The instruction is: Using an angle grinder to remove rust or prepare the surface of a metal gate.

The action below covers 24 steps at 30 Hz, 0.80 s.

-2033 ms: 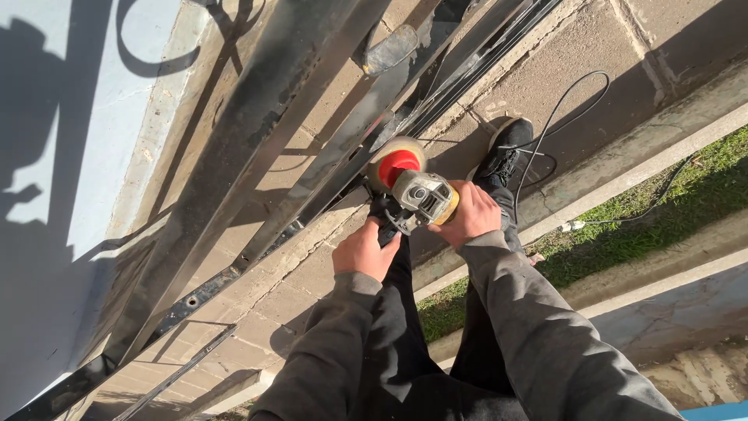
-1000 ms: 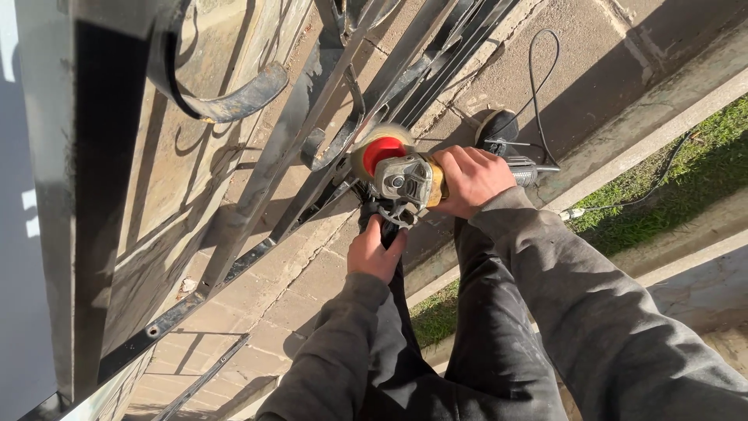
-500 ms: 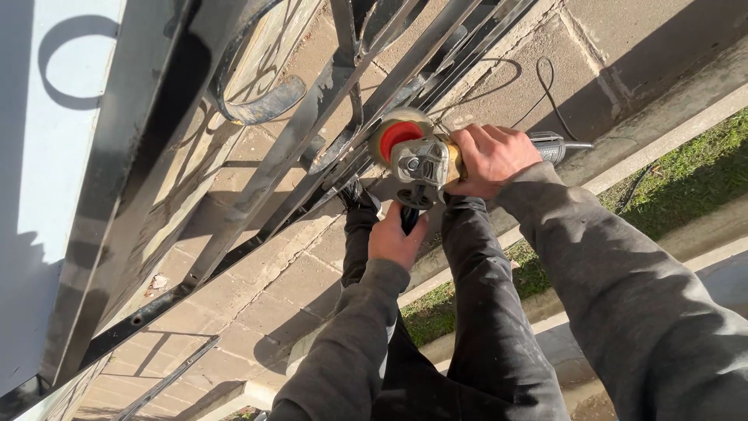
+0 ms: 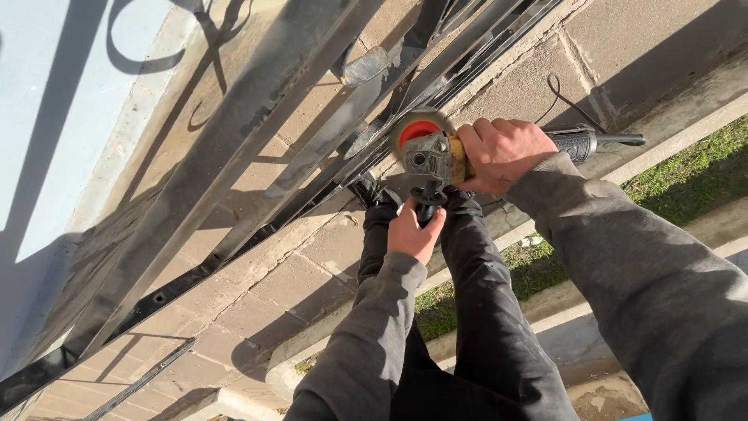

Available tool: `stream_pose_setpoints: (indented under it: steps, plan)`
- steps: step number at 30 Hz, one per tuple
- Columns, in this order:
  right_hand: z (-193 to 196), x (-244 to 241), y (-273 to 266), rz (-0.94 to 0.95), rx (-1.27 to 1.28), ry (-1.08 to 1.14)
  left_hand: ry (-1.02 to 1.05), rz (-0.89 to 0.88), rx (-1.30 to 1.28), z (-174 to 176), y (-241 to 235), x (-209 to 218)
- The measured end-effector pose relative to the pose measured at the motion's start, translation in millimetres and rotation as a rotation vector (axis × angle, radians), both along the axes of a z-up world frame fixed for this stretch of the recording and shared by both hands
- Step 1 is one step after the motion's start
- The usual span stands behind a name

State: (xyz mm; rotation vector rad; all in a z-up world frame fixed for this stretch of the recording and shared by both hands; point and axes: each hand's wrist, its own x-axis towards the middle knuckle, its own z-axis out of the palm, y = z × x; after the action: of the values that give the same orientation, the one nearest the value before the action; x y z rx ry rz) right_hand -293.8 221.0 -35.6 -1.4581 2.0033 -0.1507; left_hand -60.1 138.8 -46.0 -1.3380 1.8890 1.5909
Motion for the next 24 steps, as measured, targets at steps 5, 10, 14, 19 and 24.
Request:
stream_pose_setpoints:
  steps: [5, 10, 14, 19, 24]
  plan:
    - [23.5, 23.4, -28.0, -0.011, 0.127, -0.044, -0.084, -0.049, 0.1, 16.3, -23.1, 26.1]
    - [40.0, 47.2, -38.0, -0.112, 0.241, -0.108, -0.008, -0.066, 0.114, 27.5, -42.5, 46.6]
    - [40.6, 50.4, -36.2, -0.171, 0.254, -0.114, -0.097, -0.049, 0.174, 32.2, -52.1, 38.8]
    - [30.4, 47.4, -47.3, -0.179, 0.189, -0.133, -0.073, -0.111, 0.057, 16.0, -62.2, 43.4]
    - [35.3, 40.4, -68.6, -0.127, 0.241, -0.146, -0.086, -0.028, 0.082, 9.8, -67.3, 45.6]
